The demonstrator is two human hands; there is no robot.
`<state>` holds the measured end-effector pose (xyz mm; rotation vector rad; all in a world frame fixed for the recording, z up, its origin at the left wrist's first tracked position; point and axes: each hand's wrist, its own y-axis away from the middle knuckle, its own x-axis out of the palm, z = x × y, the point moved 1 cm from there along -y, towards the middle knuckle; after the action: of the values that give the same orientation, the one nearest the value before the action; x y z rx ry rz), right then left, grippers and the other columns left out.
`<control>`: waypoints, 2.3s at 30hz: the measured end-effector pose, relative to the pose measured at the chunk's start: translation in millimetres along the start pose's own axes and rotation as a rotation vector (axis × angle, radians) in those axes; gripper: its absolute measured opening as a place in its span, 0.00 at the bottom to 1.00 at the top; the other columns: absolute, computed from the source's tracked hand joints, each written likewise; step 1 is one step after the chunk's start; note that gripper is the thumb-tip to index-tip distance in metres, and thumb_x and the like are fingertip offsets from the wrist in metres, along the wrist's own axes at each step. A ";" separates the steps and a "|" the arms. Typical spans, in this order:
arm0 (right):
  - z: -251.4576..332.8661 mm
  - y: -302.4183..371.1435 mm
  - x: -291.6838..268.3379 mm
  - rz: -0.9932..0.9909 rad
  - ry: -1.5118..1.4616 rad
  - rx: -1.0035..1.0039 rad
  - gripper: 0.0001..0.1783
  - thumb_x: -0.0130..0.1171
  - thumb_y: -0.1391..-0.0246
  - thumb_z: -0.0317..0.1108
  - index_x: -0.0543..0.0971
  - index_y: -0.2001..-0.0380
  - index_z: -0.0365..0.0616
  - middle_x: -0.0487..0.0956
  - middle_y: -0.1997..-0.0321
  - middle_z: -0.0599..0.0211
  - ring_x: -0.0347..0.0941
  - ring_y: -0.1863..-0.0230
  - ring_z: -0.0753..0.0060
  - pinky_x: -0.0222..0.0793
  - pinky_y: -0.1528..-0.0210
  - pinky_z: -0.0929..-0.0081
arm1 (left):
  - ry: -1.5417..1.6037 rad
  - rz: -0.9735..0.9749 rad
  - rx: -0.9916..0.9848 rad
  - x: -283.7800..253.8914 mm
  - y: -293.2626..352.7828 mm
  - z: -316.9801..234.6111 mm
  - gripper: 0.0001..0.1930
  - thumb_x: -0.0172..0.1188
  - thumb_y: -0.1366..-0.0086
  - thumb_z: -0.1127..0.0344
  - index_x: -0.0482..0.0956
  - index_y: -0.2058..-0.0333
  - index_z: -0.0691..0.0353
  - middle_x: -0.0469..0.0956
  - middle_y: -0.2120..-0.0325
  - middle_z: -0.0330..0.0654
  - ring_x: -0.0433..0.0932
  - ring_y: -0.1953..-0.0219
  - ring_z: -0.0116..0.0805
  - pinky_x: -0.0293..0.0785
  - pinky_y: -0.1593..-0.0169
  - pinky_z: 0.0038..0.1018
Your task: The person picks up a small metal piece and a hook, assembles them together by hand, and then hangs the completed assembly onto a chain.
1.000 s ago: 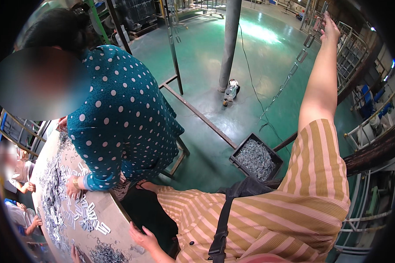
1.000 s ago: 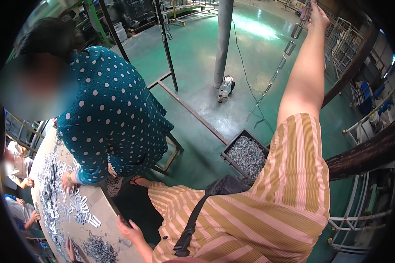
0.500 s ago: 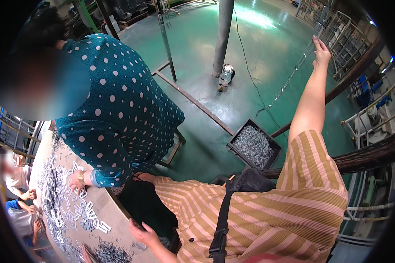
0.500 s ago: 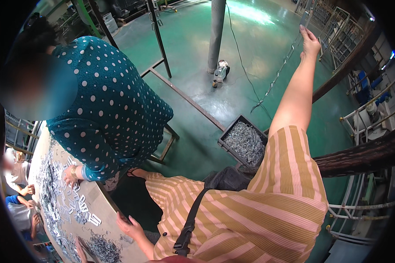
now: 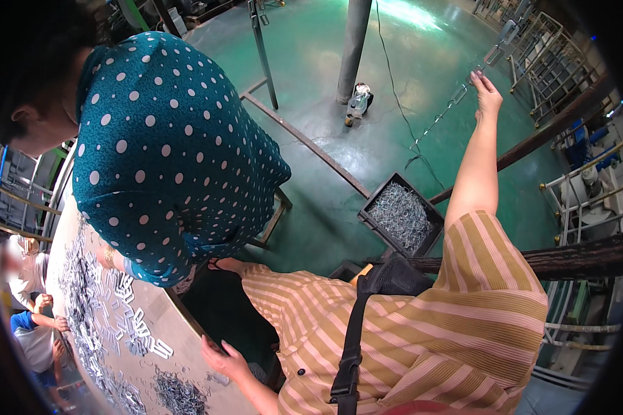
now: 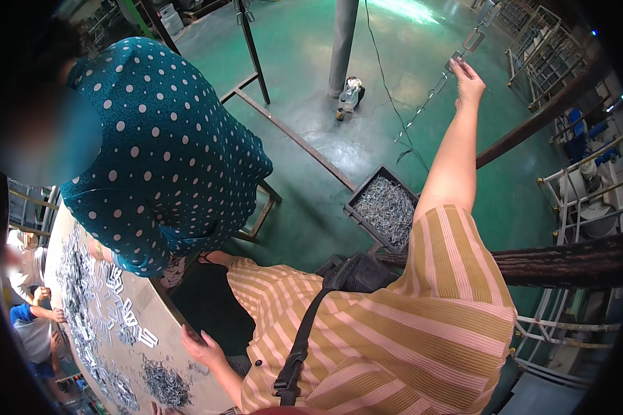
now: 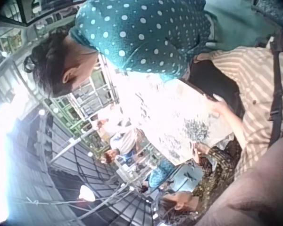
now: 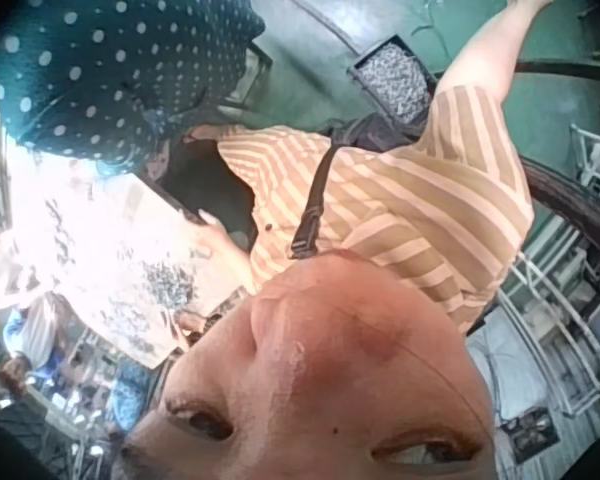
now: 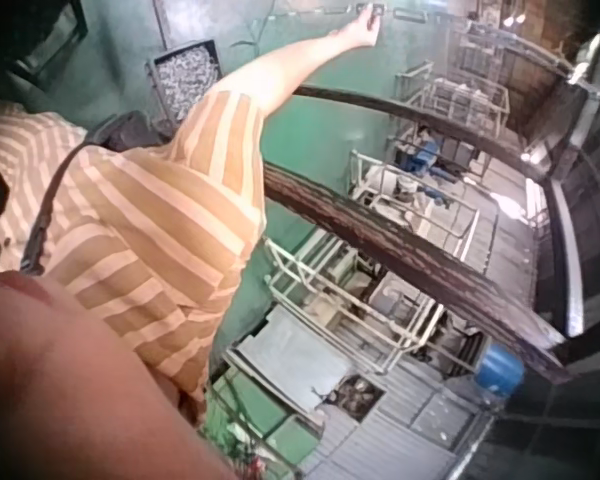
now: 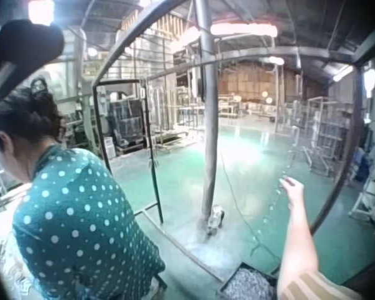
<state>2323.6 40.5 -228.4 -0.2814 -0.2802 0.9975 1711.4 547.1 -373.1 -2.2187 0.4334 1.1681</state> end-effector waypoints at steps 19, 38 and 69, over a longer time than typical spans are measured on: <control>-191.5 92.9 -10.4 -0.169 0.114 0.184 0.27 0.74 0.62 0.31 0.79 0.55 0.37 0.81 0.60 0.57 0.77 0.60 0.73 0.70 0.55 0.78 | -0.037 -0.012 0.023 3.0 -1.0 -3.8 0.25 0.56 0.48 0.78 0.68 0.48 0.66 0.70 0.66 0.49 0.70 0.65 0.47 0.67 0.60 0.37; -178.8 107.8 5.2 -0.232 0.069 -0.069 0.12 0.68 0.56 0.24 0.82 0.66 0.33 0.83 0.67 0.62 0.78 0.68 0.76 0.74 0.62 0.81 | -0.056 -0.014 0.019 0.3 -1.1 -5.0 0.25 0.57 0.49 0.79 0.69 0.48 0.64 0.72 0.63 0.48 0.71 0.62 0.45 0.68 0.58 0.35; -91.8 235.3 151.3 0.825 -0.096 -0.093 0.11 0.61 0.48 0.23 0.81 0.60 0.34 0.81 0.61 0.64 0.75 0.60 0.78 0.69 0.53 0.82 | 0.202 -0.207 -0.129 -26.8 -3.1 -5.3 0.13 0.58 0.48 0.78 0.75 0.62 0.64 0.73 0.65 0.48 0.74 0.65 0.46 0.71 0.58 0.35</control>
<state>2250.2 280.5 -382.3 -0.4499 -0.3026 1.8183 1701.4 546.5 -347.5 -2.4379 0.2056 0.8906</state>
